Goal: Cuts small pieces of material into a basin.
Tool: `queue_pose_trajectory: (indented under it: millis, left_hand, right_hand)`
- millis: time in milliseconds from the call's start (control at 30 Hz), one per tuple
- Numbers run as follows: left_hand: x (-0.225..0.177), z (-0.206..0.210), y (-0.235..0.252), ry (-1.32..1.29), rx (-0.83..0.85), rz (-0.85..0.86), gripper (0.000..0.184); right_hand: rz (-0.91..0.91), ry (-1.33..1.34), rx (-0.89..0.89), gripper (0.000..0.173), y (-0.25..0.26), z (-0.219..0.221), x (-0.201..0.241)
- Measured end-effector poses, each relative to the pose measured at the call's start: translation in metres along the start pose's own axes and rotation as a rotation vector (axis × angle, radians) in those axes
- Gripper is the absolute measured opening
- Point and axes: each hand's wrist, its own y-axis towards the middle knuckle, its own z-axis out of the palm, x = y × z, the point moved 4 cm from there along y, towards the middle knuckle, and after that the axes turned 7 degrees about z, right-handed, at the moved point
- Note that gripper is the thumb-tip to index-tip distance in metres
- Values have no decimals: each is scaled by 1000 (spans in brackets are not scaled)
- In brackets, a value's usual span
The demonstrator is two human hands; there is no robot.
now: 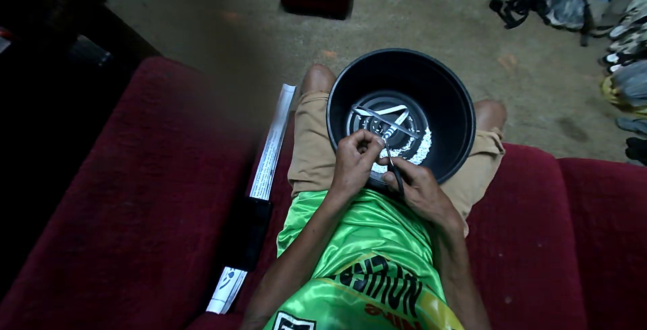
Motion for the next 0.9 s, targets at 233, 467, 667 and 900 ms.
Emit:
queue_pose_trajectory:
  millis: [233, 467, 667, 900]
  left_hand:
    - [2, -1, 0, -38, 18, -25, 14]
    - [-1, 0, 0, 25, 12, -14, 12]
    - [0, -2, 0, 127, 11, 4, 14]
    - [4, -2, -1, -38, 20, -50, 11]
  right_hand:
    - [24, -6, 57, 52, -1, -2, 5]
    - [-2, -78, 26, 46, 1, -1, 8]
    - [-3, -51, -13, 36, 0, -1, 1]
    - [15, 39, 58, 47, -2, -3, 3]
